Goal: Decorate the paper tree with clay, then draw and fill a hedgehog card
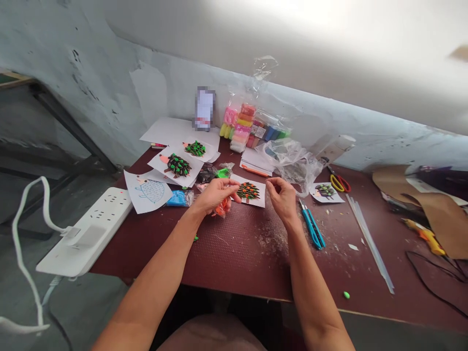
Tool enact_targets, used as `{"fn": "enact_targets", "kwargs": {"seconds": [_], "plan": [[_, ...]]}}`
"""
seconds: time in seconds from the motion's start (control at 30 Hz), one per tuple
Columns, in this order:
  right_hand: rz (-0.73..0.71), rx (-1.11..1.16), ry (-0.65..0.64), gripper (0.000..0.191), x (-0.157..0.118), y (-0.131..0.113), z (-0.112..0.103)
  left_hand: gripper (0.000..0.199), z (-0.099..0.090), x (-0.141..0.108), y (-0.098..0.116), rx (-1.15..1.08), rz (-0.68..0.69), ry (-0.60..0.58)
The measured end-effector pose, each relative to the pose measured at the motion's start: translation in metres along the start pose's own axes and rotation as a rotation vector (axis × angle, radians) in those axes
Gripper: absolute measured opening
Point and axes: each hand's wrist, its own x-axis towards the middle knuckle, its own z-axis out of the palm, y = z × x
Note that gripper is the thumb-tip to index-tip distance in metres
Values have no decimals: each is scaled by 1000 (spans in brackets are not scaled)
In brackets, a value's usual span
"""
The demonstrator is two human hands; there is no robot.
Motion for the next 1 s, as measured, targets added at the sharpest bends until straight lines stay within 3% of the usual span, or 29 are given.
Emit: {"fn": "enact_targets", "kwargs": {"seconds": [0.2,0.37,0.5,0.57,0.67,0.87,1.0], "plan": [[38,177,-333,32,-37,-22,14,17,20,2,-10,182,6,-95],[67,226,-331,29,-51,-23,23,21,30,-1,-12,277,42,-129],[29,149,-287,26,-51,-12,13,19,28,-5,-7,291,6,-95],[45,24,-266,25,-50,-7,4,20,23,-6,-3,248,7,-25],[63,-188,-358,30,-51,-6,-5,18,13,-4,0,84,64,118],[37,-314,-499,24,-59,-21,6,8,-2,10,-5,-289,181,254],[10,-310,-560,16,-60,-32,17,39,-11,16,-9,-423,261,228]]}}
